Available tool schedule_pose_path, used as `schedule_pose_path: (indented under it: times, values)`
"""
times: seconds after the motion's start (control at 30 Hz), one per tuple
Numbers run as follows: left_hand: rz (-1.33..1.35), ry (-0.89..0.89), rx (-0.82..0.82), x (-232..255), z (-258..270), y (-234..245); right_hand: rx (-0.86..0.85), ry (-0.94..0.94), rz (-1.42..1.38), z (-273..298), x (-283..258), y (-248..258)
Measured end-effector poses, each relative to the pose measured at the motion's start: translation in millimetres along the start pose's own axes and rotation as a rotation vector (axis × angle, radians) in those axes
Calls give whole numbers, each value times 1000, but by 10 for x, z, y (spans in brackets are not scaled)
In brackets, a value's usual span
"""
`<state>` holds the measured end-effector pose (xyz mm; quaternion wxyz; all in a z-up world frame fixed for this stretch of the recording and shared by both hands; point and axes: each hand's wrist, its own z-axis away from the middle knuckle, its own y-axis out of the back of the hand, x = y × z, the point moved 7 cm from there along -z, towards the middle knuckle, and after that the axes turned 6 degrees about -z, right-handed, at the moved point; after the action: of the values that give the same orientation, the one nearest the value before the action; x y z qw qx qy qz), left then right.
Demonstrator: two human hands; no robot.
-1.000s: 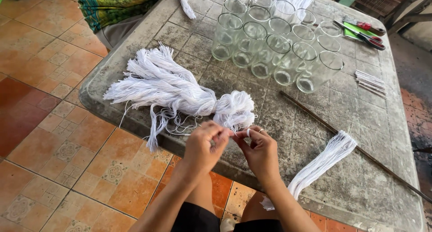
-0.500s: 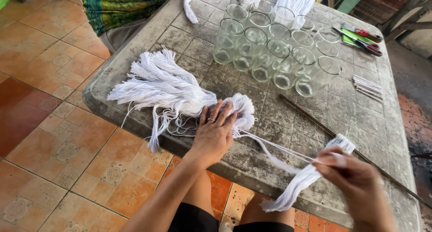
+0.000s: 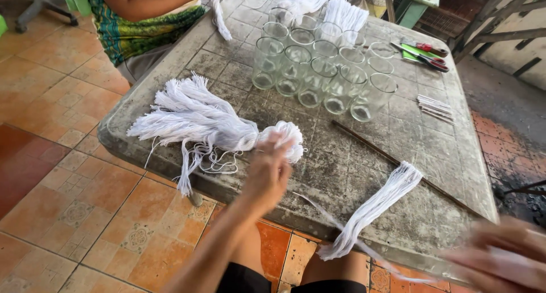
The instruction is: Preparing candle wicks by separating yarn strands and tying knots.
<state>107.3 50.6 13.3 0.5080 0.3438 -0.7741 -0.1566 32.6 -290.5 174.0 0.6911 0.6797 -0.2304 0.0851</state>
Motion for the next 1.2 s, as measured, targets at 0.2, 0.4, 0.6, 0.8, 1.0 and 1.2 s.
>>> schedule_pose_path:
  times: [0.2,0.4,0.6,0.8,1.0,1.2]
  values:
    - [960,-29,-610,1405,408,-69,663,-951,-1135,-1111,-26,-519]
    - [723,226,-349,305,299,78,584,-1277,-856,-296,597,-1186]
    - [63,359,-345,-235,321,276,514,-1462,-816,79,856,-1974]
    - [-384,107,41,-550,347,571,458,-1469,-784,201,956,-2283]
    - [-374,93,-5,-739,390,529,433,-1456,-790,161,980,-2354]
    - [-407,157,-214,-800,326,421,413,-1452,-765,147,997,-2382]
